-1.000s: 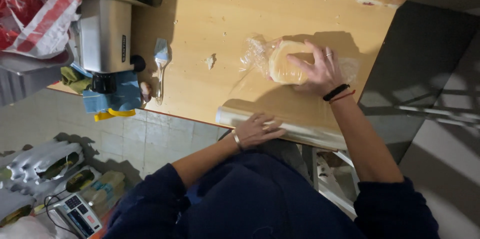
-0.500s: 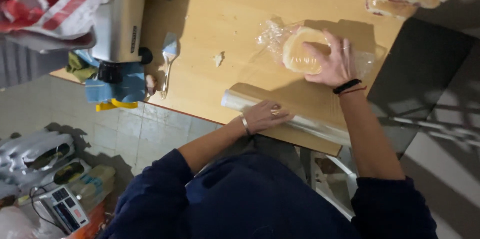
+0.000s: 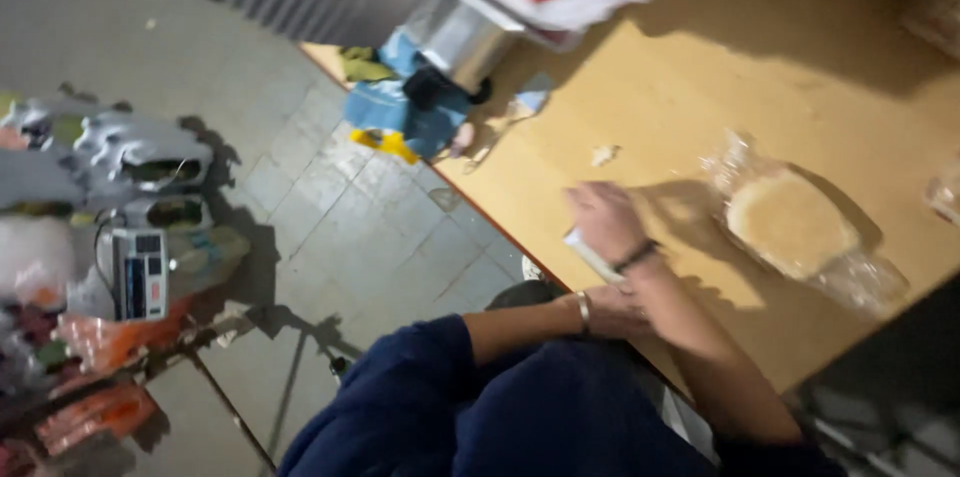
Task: Preparing and wrapping individual sandwiches in plastic wrap at a food prep counter.
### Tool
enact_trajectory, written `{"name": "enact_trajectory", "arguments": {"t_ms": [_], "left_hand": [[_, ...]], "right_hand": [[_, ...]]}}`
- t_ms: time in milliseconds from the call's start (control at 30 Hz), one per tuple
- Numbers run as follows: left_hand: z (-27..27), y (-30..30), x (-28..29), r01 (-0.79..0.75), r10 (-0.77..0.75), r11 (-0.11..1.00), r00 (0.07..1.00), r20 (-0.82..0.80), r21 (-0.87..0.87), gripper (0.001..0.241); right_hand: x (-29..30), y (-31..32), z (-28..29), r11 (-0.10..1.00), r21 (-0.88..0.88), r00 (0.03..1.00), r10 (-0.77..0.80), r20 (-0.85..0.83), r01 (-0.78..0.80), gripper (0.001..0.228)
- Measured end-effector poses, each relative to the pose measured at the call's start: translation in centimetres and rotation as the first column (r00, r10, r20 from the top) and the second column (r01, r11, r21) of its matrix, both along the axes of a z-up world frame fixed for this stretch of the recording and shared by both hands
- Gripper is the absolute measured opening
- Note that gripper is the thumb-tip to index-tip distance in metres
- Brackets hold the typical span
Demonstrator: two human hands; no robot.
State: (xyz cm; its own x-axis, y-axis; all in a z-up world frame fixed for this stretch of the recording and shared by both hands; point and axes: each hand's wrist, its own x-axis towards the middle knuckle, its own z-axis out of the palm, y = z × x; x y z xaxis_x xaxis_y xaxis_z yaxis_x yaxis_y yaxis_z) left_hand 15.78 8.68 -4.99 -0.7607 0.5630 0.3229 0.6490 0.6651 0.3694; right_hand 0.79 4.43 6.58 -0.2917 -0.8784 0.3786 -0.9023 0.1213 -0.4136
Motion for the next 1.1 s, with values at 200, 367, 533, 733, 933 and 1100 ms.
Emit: {"name": "enact_trajectory", "arguments": {"t_ms": [200, 367, 533, 733, 933, 1100], "left_hand": [[-1.1, -1.2, 1.9, -0.326, 0.211, 0.912, 0.893, 0.398, 0.248, 0.052], [5.8, -4.9, 2.1, -0.268, 0.291, 0.942, 0.952, 0.093, -0.203, 0.05], [7.6, -6.6, 2.0, -0.107, 0.114, 0.993, 0.946, 0.304, -0.041, 0.033], [9.9, -12.2, -0.1, -0.371, 0.359, 0.92, 0.927, -0.104, -0.124, 0.039], [4.9, -16.7, -5.6, -0.536, 0.535, 0.843, 0.828, 0.168, -0.041, 0.026], [2.2, -16.8, -10.0, -0.39, 0.421, 0.892, 0.901, 0.107, -0.229, 0.044]], "right_hand": [[4.7, -15.4, -7.1, 0.986, 0.085, 0.978, 0.156, -0.14, -0.145, 0.028], [4.0, -19.3, -10.0, 0.917, 0.377, 0.873, 0.288, -0.394, -0.132, 0.015], [1.9, -15.7, -3.3, 0.956, 0.243, 0.805, 0.272, -0.528, -0.164, 0.018], [-3.0, -1.3, 8.9, 0.998, 0.05, 0.998, 0.043, 0.046, -0.046, 0.035], [-2.9, 12.2, 4.8, 0.771, 0.571, 0.916, -0.394, 0.08, 0.281, 0.05], [-0.4, 11.4, -2.5, 0.556, 0.799, 0.896, -0.441, 0.052, 0.228, 0.035]]}}
